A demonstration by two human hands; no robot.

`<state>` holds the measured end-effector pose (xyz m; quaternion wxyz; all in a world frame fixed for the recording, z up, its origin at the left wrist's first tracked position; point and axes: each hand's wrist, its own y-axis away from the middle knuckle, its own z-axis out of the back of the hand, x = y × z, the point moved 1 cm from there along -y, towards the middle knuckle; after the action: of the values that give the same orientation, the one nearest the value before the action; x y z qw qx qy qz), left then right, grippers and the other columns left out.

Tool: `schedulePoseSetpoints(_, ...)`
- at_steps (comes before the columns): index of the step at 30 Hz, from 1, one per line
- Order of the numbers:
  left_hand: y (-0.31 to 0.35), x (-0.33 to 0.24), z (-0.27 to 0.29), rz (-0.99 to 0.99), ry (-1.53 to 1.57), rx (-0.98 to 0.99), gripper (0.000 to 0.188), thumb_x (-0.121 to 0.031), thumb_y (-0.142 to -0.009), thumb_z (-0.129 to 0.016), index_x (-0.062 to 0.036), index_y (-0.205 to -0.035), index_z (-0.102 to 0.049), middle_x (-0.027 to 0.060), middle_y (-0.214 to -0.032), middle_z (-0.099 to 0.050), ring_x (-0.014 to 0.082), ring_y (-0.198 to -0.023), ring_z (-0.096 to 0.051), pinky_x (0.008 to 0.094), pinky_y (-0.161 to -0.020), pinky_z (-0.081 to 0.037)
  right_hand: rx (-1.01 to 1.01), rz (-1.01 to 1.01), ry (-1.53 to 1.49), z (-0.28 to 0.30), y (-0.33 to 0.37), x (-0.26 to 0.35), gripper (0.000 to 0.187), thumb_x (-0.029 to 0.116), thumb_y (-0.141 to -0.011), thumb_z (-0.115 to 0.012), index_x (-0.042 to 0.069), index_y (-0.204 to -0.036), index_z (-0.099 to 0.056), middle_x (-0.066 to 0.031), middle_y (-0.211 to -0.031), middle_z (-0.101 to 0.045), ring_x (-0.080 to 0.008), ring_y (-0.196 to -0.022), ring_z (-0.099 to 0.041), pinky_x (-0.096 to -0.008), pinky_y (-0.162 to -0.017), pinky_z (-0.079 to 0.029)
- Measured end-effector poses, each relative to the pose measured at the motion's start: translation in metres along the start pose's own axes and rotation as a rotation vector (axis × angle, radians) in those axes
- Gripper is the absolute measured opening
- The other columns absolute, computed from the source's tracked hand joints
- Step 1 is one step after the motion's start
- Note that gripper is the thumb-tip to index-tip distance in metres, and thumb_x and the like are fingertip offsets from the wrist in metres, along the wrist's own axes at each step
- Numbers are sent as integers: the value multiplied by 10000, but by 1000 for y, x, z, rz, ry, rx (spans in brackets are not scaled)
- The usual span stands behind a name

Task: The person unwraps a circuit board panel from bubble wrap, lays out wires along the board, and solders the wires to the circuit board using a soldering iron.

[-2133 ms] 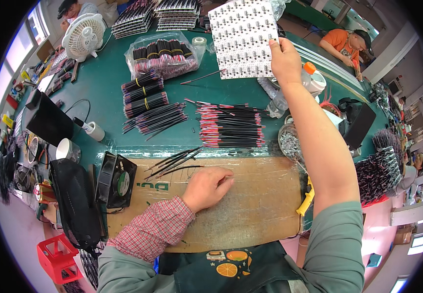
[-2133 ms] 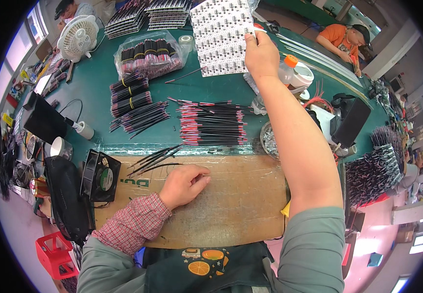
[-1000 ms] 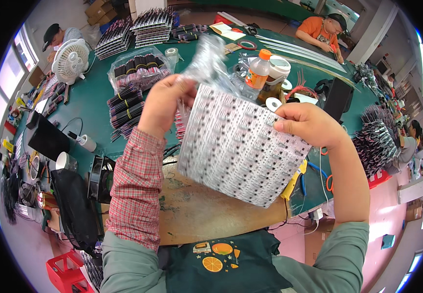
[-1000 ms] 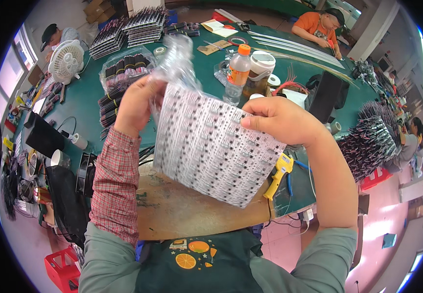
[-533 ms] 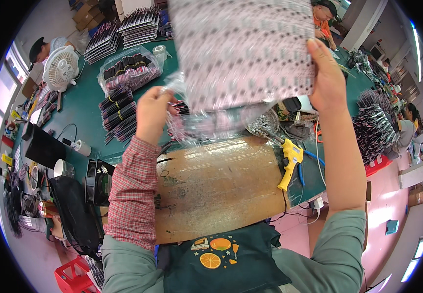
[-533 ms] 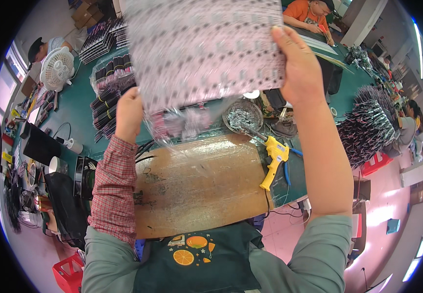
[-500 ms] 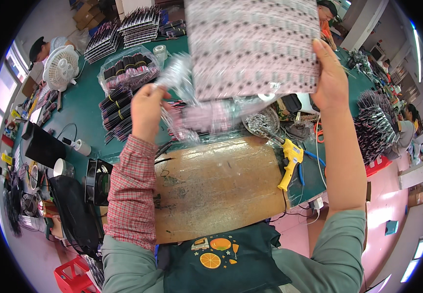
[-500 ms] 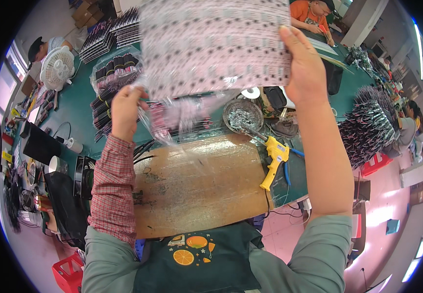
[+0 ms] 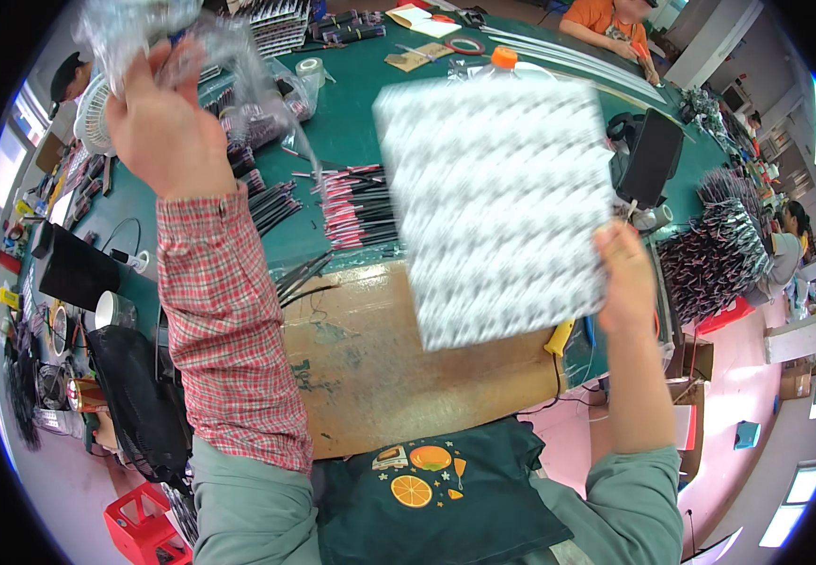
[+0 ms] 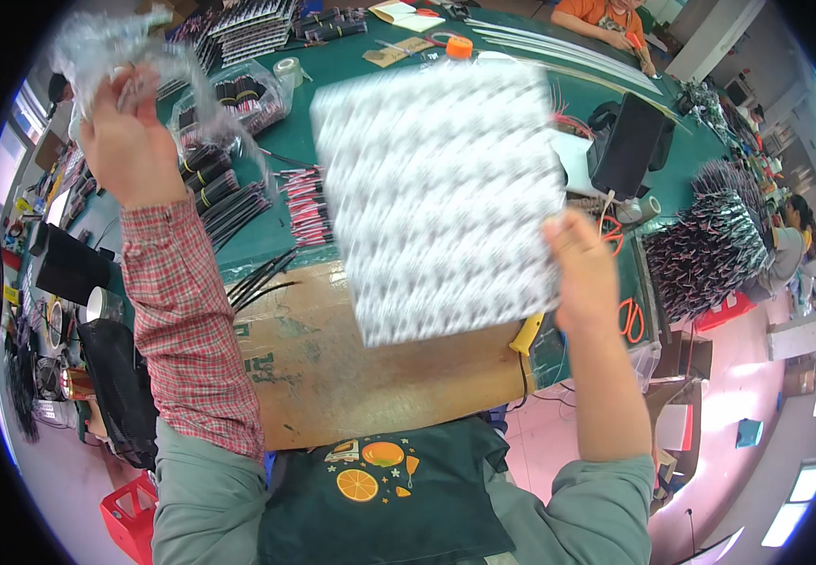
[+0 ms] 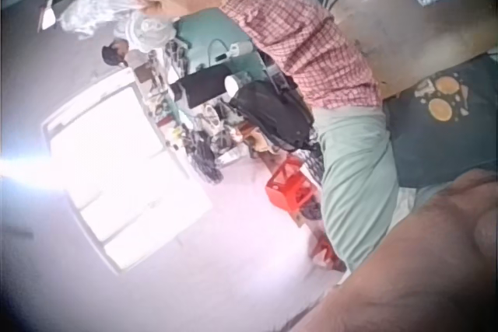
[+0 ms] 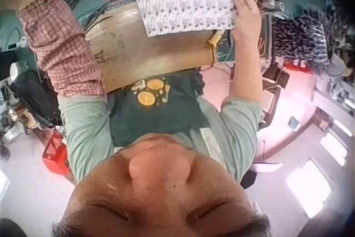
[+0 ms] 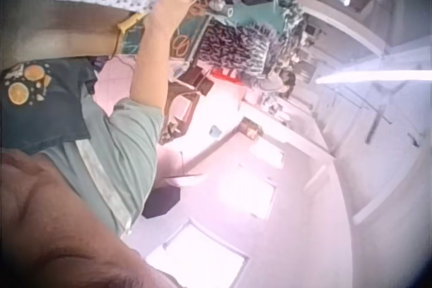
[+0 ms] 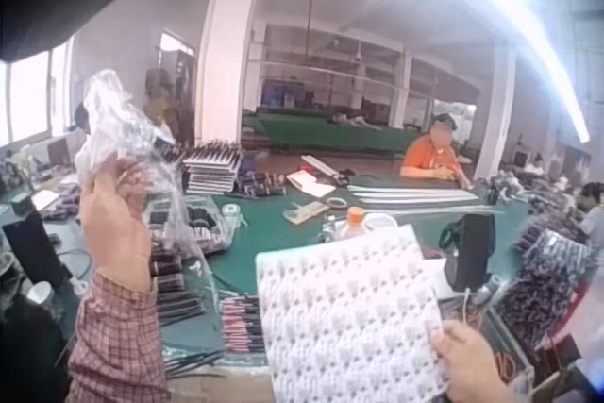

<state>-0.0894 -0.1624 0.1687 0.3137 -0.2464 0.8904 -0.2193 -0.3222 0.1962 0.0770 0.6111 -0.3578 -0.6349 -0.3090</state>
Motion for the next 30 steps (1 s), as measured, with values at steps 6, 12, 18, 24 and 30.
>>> schedulePoseSetpoints(6,47,-19,-49,-33,79,251,192,-110,-937,-564,36,-1060,-576,130,-1015,-638,230,-911,-638,329,-750,-540,324,-438,-1,-31,63,-76,206,154,-959,-587,1,-1092,-626,-14,-941,-655,-74,-829,-588,-242,-770,-477)
schedulePoseSetpoints(12,114,-23,-67,285,330,457,131,-74,-944,-534,5,-1037,-580,93,-977,-639,176,-867,-634,290,-717,-509,424,-567,45,-36,82,-103,267,169,-961,-585,-16,-1153,-616,-27,-941,-666,-87,-819,-602,-249,-751,-489)
schedulePoseSetpoints(18,187,-22,-55,740,284,452,187,-101,-932,-555,11,-1081,-565,99,-948,-662,170,-826,-656,303,-698,-546,264,-70,85,-36,80,-80,1004,444,-787,-780,25,-1504,-217,-160,-1445,-426,-265,-1290,-466,-377,-1045,-403)
schedulePoseSetpoints(24,266,-37,-24,1058,-50,1261,160,-78,-872,-593,-6,-1010,-629,66,-923,-670,153,-827,-643,299,-755,-522,342,-107,-619,-31,59,-44,927,316,-742,-827,34,-1455,-306,-103,-1369,-477,-194,-1211,-509,-348,-992,-439)
schedulePoseSetpoints(30,267,-29,1,1132,-99,1407,488,-177,-830,-718,-40,-1267,-552,109,-1127,-614,198,-1027,-592,370,-903,-482,191,166,-323,-35,44,-52,393,41,-863,-587,1,-1251,-536,-94,-1149,-624,-178,-1047,-611,-300,-886,-498)
